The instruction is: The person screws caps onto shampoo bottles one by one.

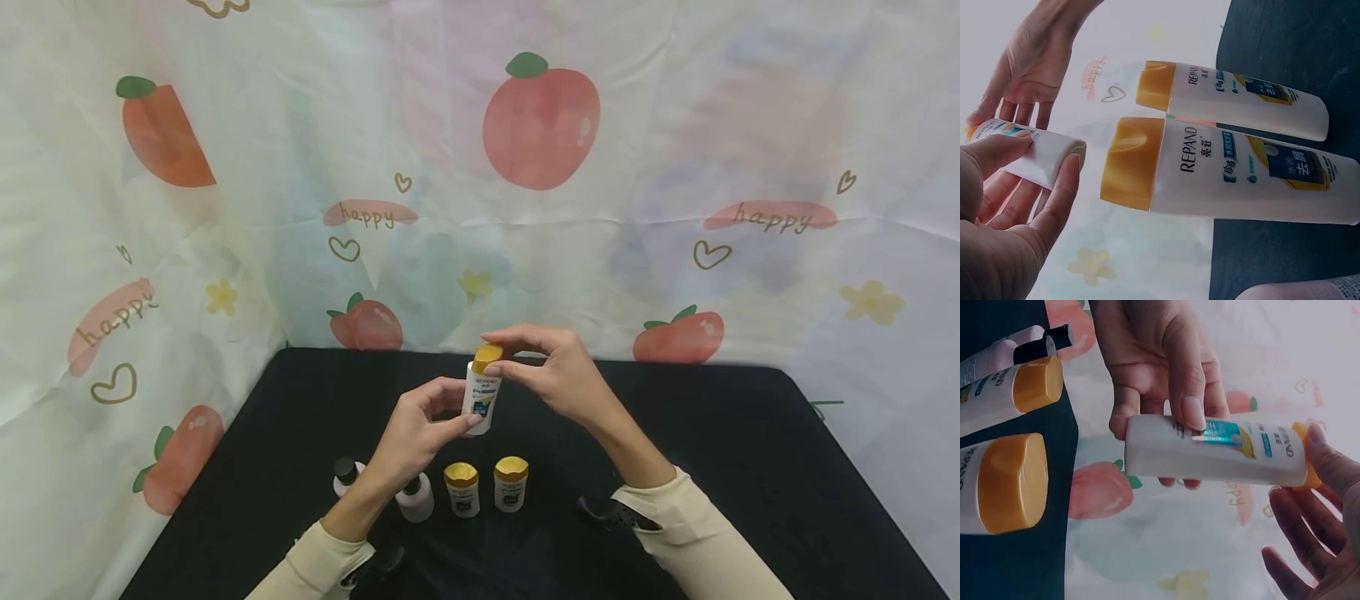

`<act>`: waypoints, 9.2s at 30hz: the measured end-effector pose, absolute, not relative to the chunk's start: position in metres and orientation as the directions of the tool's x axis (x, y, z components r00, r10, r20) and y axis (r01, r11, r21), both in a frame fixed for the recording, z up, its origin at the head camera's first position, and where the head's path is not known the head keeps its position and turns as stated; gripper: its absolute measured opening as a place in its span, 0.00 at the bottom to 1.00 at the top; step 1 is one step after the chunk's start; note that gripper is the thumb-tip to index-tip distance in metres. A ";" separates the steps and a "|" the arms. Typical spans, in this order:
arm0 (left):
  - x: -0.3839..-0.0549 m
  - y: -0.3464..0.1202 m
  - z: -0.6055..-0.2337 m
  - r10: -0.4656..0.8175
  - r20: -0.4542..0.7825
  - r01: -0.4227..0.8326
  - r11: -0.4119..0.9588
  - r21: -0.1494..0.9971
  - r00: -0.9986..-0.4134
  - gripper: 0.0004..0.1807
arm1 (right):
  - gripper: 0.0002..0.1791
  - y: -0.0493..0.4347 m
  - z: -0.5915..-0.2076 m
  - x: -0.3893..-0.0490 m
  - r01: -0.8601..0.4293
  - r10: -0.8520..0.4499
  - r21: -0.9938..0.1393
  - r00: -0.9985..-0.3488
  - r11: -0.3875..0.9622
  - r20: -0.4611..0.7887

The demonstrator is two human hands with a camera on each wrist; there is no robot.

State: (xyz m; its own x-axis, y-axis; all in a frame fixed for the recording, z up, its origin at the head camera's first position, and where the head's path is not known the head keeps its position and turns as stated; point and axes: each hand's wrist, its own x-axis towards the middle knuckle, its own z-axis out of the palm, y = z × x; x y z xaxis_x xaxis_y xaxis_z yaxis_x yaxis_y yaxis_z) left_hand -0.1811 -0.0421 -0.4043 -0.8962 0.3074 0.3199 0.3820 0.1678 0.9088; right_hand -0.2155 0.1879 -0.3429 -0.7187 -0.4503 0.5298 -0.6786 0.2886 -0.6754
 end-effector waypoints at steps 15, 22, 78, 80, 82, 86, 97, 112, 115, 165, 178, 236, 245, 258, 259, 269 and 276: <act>-0.181 -0.044 -0.405 0.278 0.295 0.347 0.158 0.925 -0.914 0.20 | 0.20 0.192 -0.342 -0.215 -0.708 -0.460 -0.642 -0.694 0.295 0.554; -0.181 -0.045 -0.407 0.323 0.307 0.365 0.135 0.921 -0.895 0.22 | 0.18 0.195 -0.343 -0.218 -0.710 -0.444 -0.653 -0.690 0.264 0.571; -0.176 -0.042 -0.405 0.369 0.372 0.444 0.134 0.886 -0.852 0.21 | 0.18 0.199 -0.347 -0.221 -0.570 -0.537 -0.816 -0.721 0.099 0.439; -0.176 -0.042 -0.405 0.368 0.380 0.453 0.134 0.882 -0.849 0.21 | 0.17 0.199 -0.347 -0.220 -0.573 -0.530 -0.813 -0.723 0.102 0.442; -0.176 -0.042 -0.405 0.370 0.381 0.454 0.131 0.881 -0.847 0.21 | 0.17 0.199 -0.347 -0.220 -0.578 -0.528 -0.809 -0.723 0.106 0.447; -0.177 -0.043 -0.404 0.374 0.367 0.433 0.108 0.895 -0.852 0.20 | 0.16 0.200 -0.345 -0.222 -0.584 -0.540 -0.806 -0.711 0.096 0.450; -0.182 -0.044 -0.400 0.380 0.323 0.396 0.129 0.909 -0.867 0.19 | 0.17 0.203 -0.337 -0.225 -0.623 -0.600 -0.777 -0.656 0.090 0.457; -0.182 -0.046 -0.403 0.385 0.309 0.383 0.129 0.915 -0.869 0.18 | 0.19 0.207 -0.339 -0.227 -0.608 -0.633 -0.791 -0.641 0.073 0.434; -0.182 -0.045 -0.403 0.389 0.311 0.385 0.127 0.914 -0.867 0.17 | 0.18 0.208 -0.339 -0.227 -0.612 -0.635 -0.788 -0.637 0.073 0.436; -0.180 -0.044 -0.406 0.301 0.353 0.413 0.165 0.896 -0.886 0.18 | 0.12 0.189 -0.341 -0.207 -0.612 -0.426 -0.757 -0.762 0.229 0.488; -0.181 -0.043 -0.408 0.285 0.359 0.416 0.172 0.893 -0.889 0.18 | 0.11 0.185 -0.341 -0.205 -0.590 -0.390 -0.770 -0.786 0.241 0.480; -0.179 -0.042 -0.404 0.364 0.346 0.398 0.076 0.914 -0.865 0.19 | 0.17 0.185 -0.337 -0.204 -0.688 -0.485 -0.678 -0.700 0.260 0.524; -0.180 -0.041 -0.401 0.405 0.320 0.385 0.089 0.918 -0.856 0.19 | 0.17 0.188 -0.331 -0.203 -0.696 -0.523 -0.664 -0.687 0.273 0.505; -0.186 -0.033 -0.380 0.466 0.237 0.363 0.202 0.910 -0.852 0.21 | 0.17 0.195 -0.328 -0.199 -0.742 -0.563 -0.605 -0.643 0.288 0.520; -0.186 -0.032 -0.379 0.468 0.243 0.369 0.199 0.908 -0.850 0.20 | 0.17 0.196 -0.329 -0.199 -0.743 -0.562 -0.605 -0.642 0.287 0.521; -0.191 -0.021 -0.370 0.473 0.320 0.438 0.163 0.884 -0.821 0.15 | 0.16 0.206 -0.334 -0.201 -0.729 -0.560 -0.607 -0.659 0.315 0.502; -0.195 -0.014 -0.370 0.472 0.376 0.516 0.209 0.831 -0.797 0.14 | 0.17 0.216 -0.336 -0.201 -0.706 -0.553 -0.619 -0.686 0.345 0.474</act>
State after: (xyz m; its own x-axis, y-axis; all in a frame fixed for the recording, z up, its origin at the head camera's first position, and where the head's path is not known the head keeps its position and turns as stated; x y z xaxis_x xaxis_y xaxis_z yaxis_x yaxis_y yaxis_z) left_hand -0.1950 -0.0136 -0.3699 -0.7974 0.4718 0.3763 0.5158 0.2090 0.8308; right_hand -0.2010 0.2157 -0.3363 -0.6857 -0.5526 0.4737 -0.7056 0.3452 -0.6188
